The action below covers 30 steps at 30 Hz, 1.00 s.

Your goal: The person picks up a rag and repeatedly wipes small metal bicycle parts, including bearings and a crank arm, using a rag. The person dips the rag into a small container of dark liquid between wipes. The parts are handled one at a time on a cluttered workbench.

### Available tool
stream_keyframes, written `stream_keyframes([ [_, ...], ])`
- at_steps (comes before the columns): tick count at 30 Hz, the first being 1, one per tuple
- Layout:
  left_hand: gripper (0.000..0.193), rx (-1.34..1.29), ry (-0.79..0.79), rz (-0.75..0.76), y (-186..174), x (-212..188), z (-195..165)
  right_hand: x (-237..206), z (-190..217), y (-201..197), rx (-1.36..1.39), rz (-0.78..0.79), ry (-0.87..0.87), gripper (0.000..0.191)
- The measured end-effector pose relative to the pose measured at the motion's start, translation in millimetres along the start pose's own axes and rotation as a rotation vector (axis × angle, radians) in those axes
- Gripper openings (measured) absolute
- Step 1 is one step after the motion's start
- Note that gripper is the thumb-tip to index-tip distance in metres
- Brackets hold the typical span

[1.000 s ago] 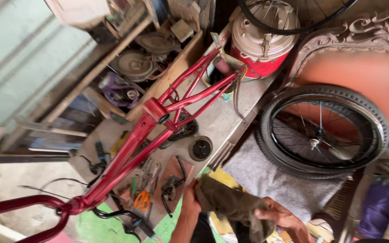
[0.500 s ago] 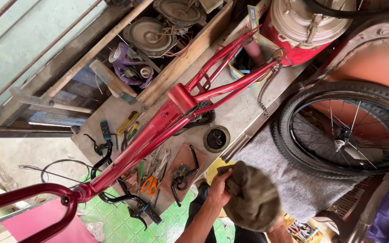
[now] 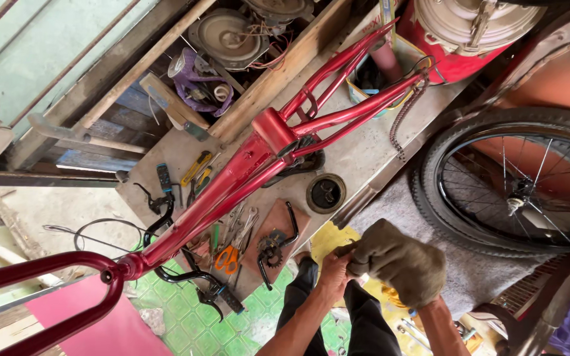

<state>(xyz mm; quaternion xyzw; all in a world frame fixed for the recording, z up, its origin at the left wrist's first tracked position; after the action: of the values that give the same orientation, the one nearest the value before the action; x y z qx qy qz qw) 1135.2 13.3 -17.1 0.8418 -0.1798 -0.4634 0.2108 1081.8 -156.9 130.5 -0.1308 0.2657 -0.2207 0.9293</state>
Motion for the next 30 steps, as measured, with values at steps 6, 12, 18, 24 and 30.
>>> stream_keyframes([
  [6, 0.022, 0.361, 0.017, -0.104, -23, -16, -23, 8, -2, -17, -0.129, -0.249, -0.069, 0.030],
  [12, 0.024, 0.895, 0.370, -0.203, -28, -19, -96, -2, -3, -25, -0.235, -0.415, -0.118, 0.029],
  [18, 0.023, 1.438, 0.818, -0.152, 8, 1, -178, -12, 4, -18, -0.277, -0.447, -0.144, 0.029],
  [24, 0.023, 1.920, 0.830, 0.082, 46, 83, -184, -21, 13, -12, -0.288, -0.450, -0.152, 0.030],
  [30, 0.012, 2.331, 0.689, 0.319, 46, 166, -150, -24, 17, -13, -0.269, -0.462, -0.123, 0.032],
])
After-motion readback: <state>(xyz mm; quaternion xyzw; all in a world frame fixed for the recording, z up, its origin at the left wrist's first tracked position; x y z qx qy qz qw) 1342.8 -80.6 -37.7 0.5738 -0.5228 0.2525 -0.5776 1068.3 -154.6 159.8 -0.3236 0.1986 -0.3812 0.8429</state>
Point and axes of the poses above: each hand's wrist, its own x-axis towards the middle knuckle, its own y-axis out of the palm, z = x × y, the point moved 6 cm from there along x, towards the middle knuckle, and after that the axes turned 9 degrees about y, right-handed, at the moved point
